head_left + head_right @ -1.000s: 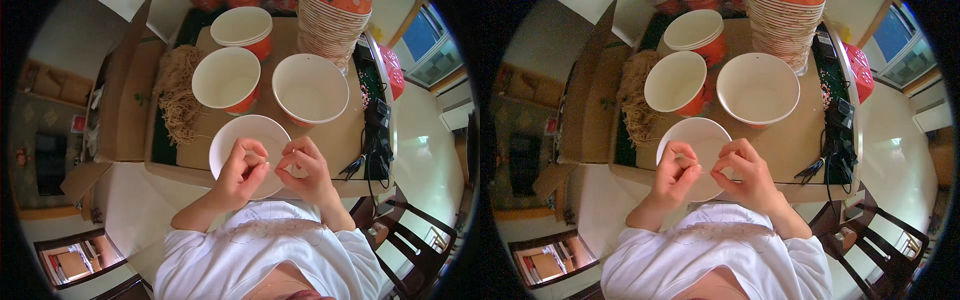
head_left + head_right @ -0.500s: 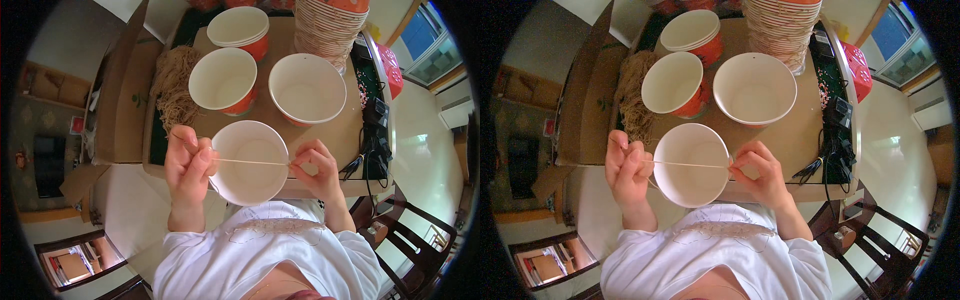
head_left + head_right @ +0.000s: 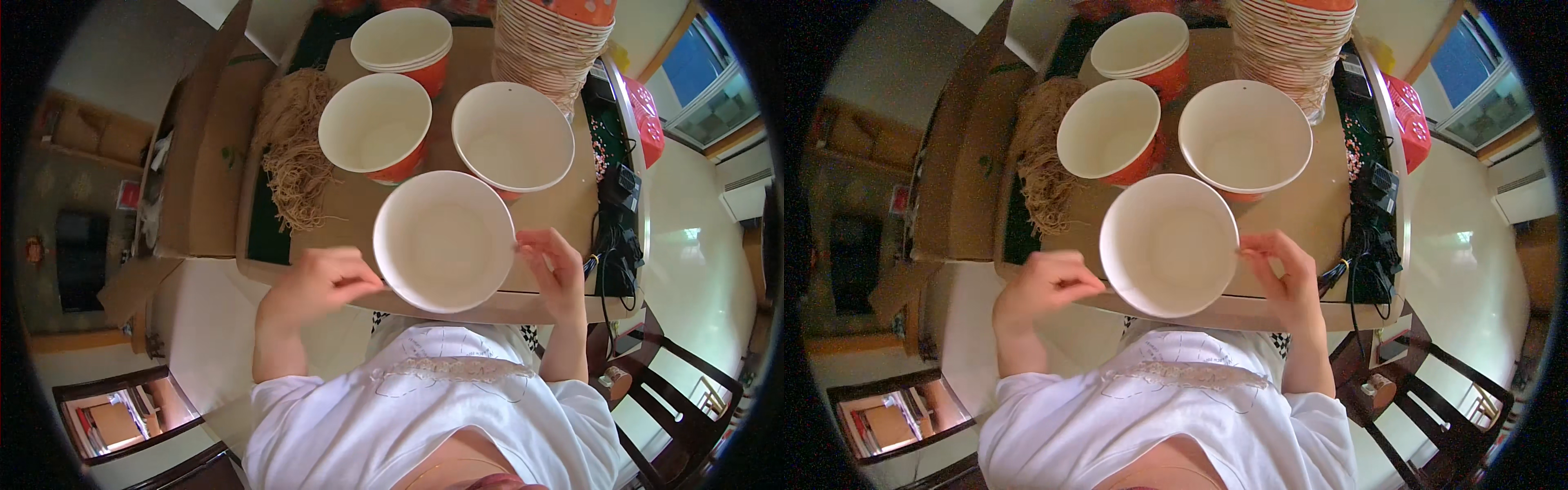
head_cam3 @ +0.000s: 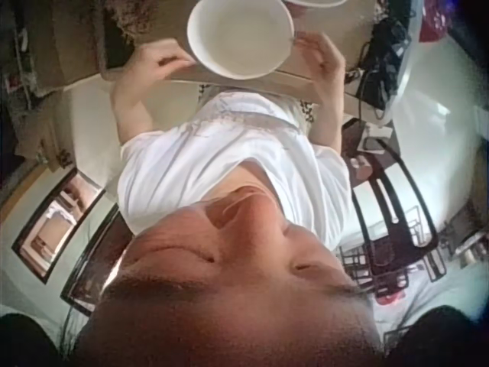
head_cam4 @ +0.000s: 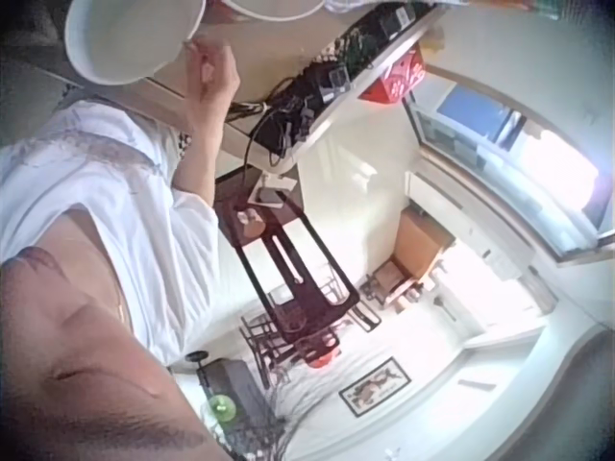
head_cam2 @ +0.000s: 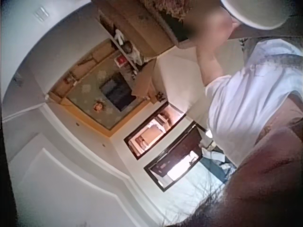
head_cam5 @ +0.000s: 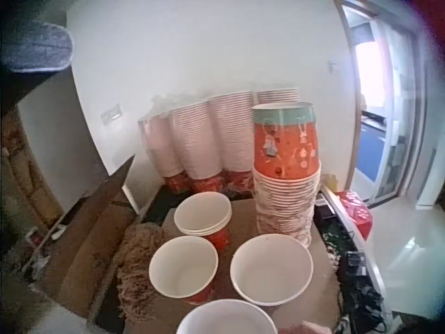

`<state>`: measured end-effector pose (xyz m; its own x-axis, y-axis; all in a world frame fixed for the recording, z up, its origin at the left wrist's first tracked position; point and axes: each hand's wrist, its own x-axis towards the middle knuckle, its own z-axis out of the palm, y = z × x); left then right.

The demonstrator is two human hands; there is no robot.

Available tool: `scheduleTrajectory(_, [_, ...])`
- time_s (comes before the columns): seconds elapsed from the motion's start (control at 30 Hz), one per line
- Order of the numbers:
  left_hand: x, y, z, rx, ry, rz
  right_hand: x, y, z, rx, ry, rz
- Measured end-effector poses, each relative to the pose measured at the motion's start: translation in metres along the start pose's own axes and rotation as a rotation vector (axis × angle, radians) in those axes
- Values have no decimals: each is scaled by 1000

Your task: Untying bundles of paper cups by removing strings or elastic bands and stacking them.

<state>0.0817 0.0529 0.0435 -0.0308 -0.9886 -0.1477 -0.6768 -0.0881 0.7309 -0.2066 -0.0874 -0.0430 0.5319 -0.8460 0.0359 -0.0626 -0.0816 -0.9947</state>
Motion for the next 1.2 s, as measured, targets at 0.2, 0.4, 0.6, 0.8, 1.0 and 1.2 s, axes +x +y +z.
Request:
scheduleTrajectory(0.2, [-1,7,15,-165,-382,253,5,-27,29,-375,-150,32])
scheduleTrajectory(0.4, [-10,32,15,-390,-290,178,10,-55,45,-356,-155,-348])
scheduleTrajectory(0.6, [-11,43,19,-315,141,41,5,-70,73,1,-493,-449])
scheduleTrajectory(0.8, [-20,-5,4,-198,317,44,12,-53,40,-303,-156,-402])
scheduleTrajectory(1.0, [-12,-12,6,-190,321,54,17,-54,19,-344,-270,-243])
scheduleTrajectory(1.2, [19,24,31,-214,202,239,13,-75,81,-46,-445,-215])
